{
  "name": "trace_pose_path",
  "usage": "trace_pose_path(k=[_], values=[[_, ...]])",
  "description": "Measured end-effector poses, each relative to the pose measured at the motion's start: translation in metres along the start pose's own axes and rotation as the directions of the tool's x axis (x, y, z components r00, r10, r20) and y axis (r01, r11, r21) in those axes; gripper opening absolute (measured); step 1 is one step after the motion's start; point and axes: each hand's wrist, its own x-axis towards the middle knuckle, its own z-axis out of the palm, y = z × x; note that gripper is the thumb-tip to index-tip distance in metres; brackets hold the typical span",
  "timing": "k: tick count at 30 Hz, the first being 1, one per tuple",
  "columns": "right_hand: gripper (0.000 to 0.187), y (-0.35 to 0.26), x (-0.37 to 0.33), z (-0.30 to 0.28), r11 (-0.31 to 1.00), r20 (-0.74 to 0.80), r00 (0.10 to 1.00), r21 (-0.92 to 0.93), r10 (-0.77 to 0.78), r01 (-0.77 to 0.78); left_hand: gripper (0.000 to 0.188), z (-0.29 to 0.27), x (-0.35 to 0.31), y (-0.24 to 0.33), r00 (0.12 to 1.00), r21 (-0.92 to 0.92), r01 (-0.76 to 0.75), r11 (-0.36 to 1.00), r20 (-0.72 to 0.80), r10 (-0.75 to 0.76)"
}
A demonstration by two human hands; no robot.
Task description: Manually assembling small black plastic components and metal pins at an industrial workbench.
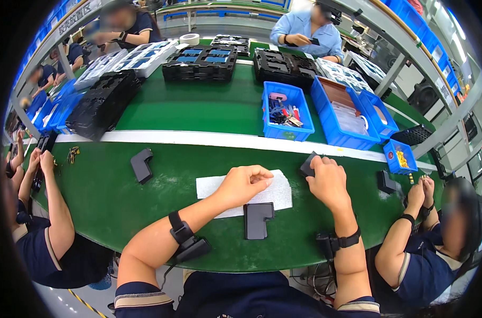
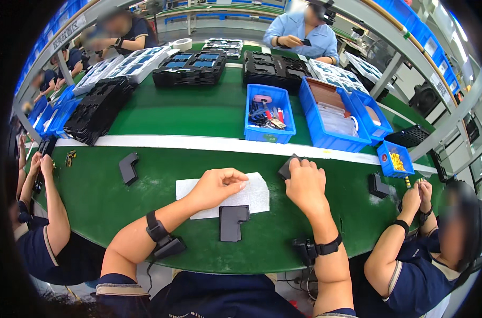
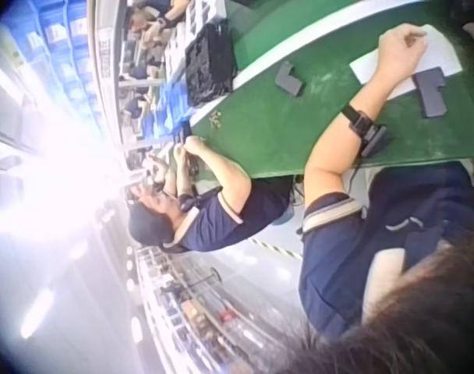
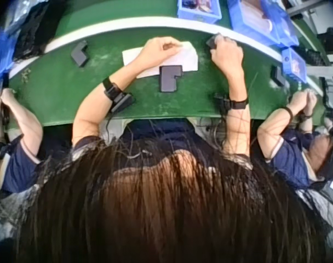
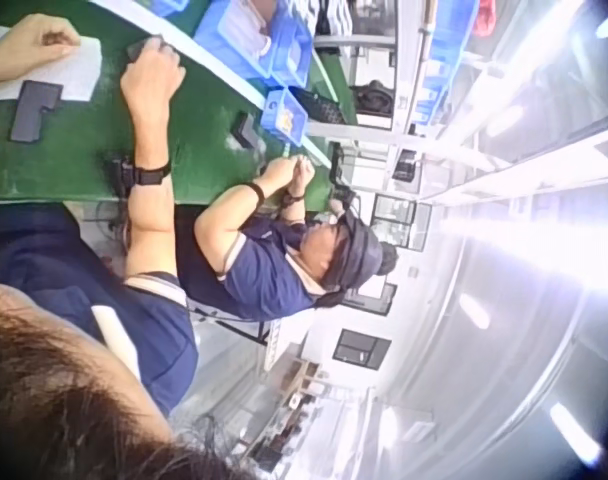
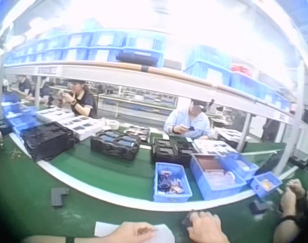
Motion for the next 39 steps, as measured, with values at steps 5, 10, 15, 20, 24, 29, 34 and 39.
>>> trace_pose_path(k=[5, 10, 15, 20, 24, 29, 34, 39], values=[[0.024, -0.033, -0.001, 0.008, 0.872, -0.239, 0.881, 0.181, -0.409, 0.454, 0.036, 0.006, 0.004, -0.003, 0.991, -0.343, 0.063, 0.937, -0.092, -0.101], [0.021, -0.038, -0.001, 0.019, 0.823, -0.31, 0.872, 0.318, -0.379, 0.471, 0.019, 0.004, 0.007, -0.005, 0.99, -0.513, 0.089, 0.854, -0.05, -0.133], [0.022, -0.043, 0.001, 0.027, 0.674, -0.271, 0.962, 0.704, -0.033, 0.222, 0.017, 0.008, 0.006, -0.006, 0.995, -0.525, 0.038, 0.85, -0.058, -0.08], [0.017, -0.046, 0.0, 0.02, 0.741, -0.339, 0.921, 0.565, -0.193, 0.364, 0.014, 0.007, 0.005, -0.005, 0.997, -0.503, 0.05, 0.863, -0.022, -0.071], [0.013, -0.045, 0.0, 0.021, 0.781, -0.403, 0.878, 0.447, -0.259, 0.436, 0.013, 0.006, 0.005, 0.0, 0.994, -0.487, 0.077, 0.87, -0.032, -0.107], [0.012, -0.05, 0.001, 0.021, 0.835, -0.497, 0.792, 0.214, -0.354, 0.508, 0.013, 0.005, 0.005, -0.004, 0.99, -0.559, 0.08, 0.826, -0.049, -0.129], [0.015, -0.039, 0.002, 0.02, 0.778, -0.459, 0.838, 0.395, -0.294, 0.489, 0.015, 0.006, 0.005, 0.0, 0.989, -0.58, 0.089, 0.81, -0.043, -0.139], [0.01, -0.041, -0.001, 0.01, 0.631, -0.094, 0.995, 0.769, -0.043, 0.1, 0.016, 0.005, 0.001, -0.001, 0.994, -0.544, 0.076, 0.836, -0.027, -0.107]])
